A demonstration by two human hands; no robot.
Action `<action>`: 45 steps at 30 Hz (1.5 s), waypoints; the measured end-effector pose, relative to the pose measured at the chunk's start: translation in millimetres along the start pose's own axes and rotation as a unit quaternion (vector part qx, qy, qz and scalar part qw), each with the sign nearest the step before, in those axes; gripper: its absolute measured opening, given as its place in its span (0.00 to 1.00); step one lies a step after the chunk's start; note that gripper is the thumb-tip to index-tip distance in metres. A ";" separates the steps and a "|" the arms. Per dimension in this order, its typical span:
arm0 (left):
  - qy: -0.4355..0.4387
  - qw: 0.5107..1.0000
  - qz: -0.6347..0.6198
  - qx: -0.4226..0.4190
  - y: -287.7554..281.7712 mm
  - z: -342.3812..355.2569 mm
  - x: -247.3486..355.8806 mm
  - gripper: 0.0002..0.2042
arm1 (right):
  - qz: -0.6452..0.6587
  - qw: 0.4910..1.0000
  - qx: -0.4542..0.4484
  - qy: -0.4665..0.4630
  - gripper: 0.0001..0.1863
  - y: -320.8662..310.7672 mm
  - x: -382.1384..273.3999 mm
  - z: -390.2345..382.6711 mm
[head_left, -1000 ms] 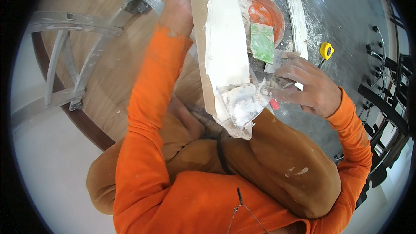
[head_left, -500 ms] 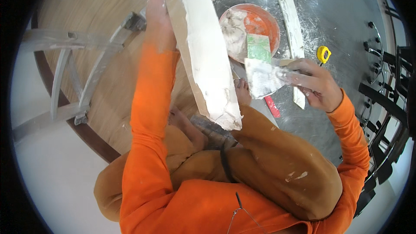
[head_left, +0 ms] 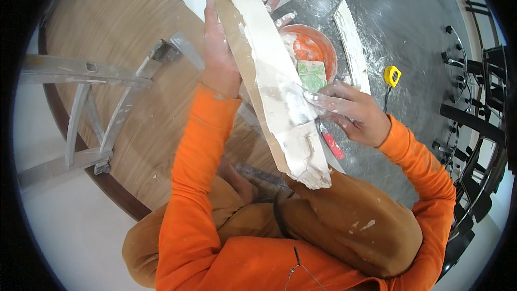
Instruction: The person applies plaster to a long wooden strip using a putty knife and a green sanding block. They repeatedly scoop plaster from a bucket, spread it along the strip, and smooth the surface. The person then climbs a ladder and measures a ceiling opening with a metal ruler.
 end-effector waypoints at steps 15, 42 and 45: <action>-0.025 0.993 -0.077 -0.087 -6.2 14.7 3.1 0.30 | -0.335 0.933 -0.091 0.092 0.42 -43.9 20.9 -30.4; -0.039 0.961 -0.192 -0.195 -25.7 54.8 -24.1 0.34 | -0.335 0.927 -0.124 0.112 0.29 -18.8 168.7 -43.4; -0.055 0.968 -0.150 -0.192 -26.0 53.0 -29.1 0.37 | -0.332 0.913 -0.184 0.151 0.33 2.1 154.9 -50.8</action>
Point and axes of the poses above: each hand's wrist, its own z-axis towards the middle knuckle, its own y-axis out of the palm, x = y × z, the point moved 3 cm from there along z, towards the middle knuckle, and after that the axes turned 15 degrees about -x, right-handed, at the moved point
